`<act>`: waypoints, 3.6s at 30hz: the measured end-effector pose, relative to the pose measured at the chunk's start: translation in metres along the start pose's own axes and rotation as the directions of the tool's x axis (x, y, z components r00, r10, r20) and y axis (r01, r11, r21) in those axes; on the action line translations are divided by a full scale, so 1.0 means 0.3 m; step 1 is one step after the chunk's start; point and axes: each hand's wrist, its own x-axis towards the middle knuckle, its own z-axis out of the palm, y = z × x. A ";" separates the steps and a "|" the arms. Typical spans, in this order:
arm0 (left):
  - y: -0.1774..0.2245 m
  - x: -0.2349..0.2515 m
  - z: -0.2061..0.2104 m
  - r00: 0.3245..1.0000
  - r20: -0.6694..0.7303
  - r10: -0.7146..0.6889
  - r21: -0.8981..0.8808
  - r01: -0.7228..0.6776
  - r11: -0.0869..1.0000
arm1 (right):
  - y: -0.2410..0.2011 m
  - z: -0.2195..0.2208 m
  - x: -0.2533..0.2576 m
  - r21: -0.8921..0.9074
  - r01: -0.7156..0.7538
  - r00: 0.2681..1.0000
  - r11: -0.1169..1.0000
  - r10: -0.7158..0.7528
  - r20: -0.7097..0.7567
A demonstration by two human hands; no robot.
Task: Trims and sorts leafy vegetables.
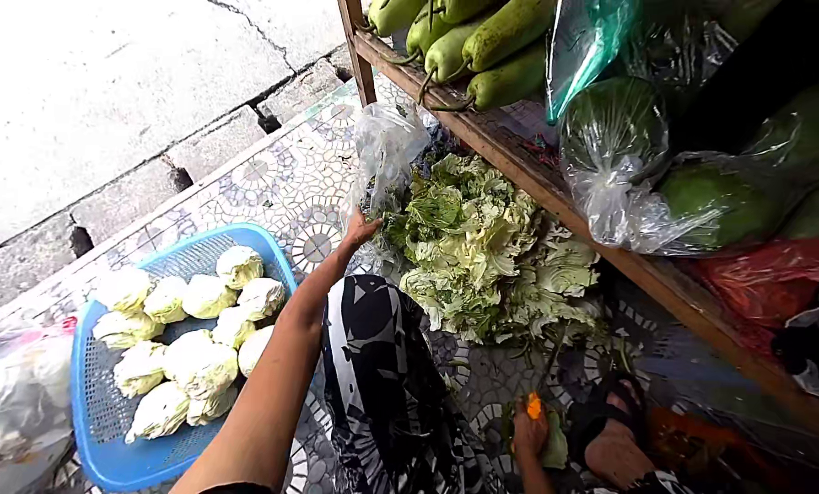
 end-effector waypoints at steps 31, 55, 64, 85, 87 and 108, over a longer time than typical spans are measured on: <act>0.028 0.288 -0.405 0.804 0.118 -0.583 -0.189 0.594 0.782 | -0.048 -0.002 0.005 0.101 0.018 1.000 0.995 -0.016 -0.018; 0.282 0.726 -0.128 0.733 0.679 -0.028 -0.246 0.263 0.933 | 0.055 0.021 0.052 -0.040 0.218 0.976 0.975 -0.218 0.008; -0.072 0.536 0.037 0.814 0.507 -0.284 -0.362 0.500 0.787 | 0.008 0.005 0.028 -0.039 0.145 0.989 0.989 -0.145 0.008; 0.325 0.280 -0.053 0.632 0.752 -0.189 0.407 -0.218 0.887 | -0.292 0.018 0.051 -0.213 -0.218 0.942 0.952 0.262 0.209; 0.419 0.338 -0.105 0.657 0.747 -0.102 0.399 -0.321 0.859 | -0.370 -0.034 0.063 -0.140 -0.088 0.985 0.986 0.107 0.138; 1.278 -0.035 0.220 0.459 0.764 0.453 -0.520 0.854 0.011 | -0.860 -0.883 -0.066 0.115 0.729 0.610 0.675 -0.564 -0.556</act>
